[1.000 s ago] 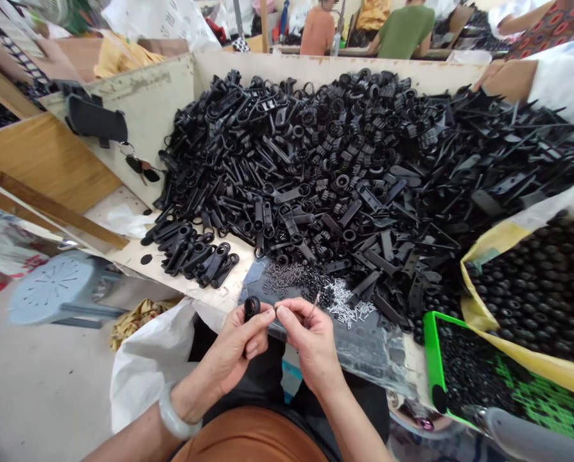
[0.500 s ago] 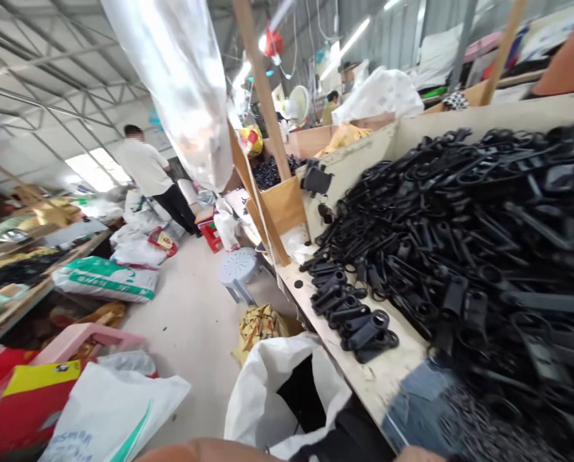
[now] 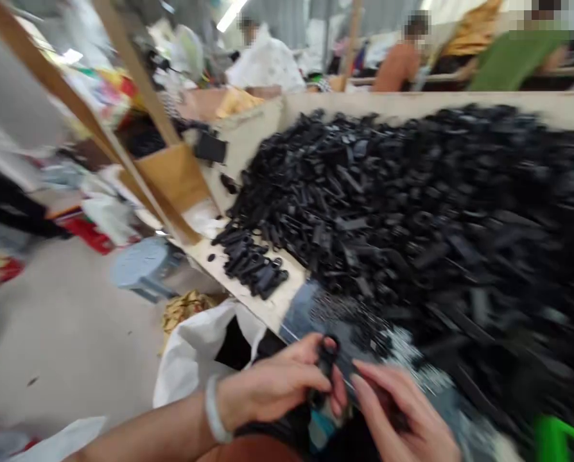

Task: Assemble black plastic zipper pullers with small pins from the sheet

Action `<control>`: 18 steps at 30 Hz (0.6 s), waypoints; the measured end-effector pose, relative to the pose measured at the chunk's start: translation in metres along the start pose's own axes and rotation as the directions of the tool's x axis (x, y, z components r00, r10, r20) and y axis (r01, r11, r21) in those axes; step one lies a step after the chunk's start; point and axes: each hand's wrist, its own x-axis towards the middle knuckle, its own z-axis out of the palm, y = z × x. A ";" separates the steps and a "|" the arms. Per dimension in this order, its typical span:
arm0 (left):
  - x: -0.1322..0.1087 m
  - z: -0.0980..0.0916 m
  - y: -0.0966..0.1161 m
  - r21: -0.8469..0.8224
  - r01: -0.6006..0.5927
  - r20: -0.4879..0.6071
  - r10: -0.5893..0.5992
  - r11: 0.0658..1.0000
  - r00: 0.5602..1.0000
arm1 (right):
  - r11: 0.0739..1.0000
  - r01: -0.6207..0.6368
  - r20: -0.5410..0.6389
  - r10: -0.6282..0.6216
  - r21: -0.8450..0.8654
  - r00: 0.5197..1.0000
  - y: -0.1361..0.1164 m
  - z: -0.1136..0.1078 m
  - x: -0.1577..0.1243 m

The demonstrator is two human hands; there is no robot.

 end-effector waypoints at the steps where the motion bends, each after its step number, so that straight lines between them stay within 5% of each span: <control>1: -0.007 0.004 0.006 0.052 -0.011 -0.029 0.013 0.999 0.999 | 1.000 0.008 0.019 -0.008 0.009 1.000 -0.005 -0.005 -0.003; 5: -0.022 0.013 0.017 0.191 0.026 -0.053 -0.016 0.981 0.998 | 1.000 -0.008 0.063 0.007 0.015 0.998 -0.010 0.002 0.002; 18: -0.020 0.021 0.011 0.401 0.014 -0.131 0.042 0.916 0.991 | 0.995 -0.089 0.132 0.081 0.052 0.988 -0.007 0.009 0.003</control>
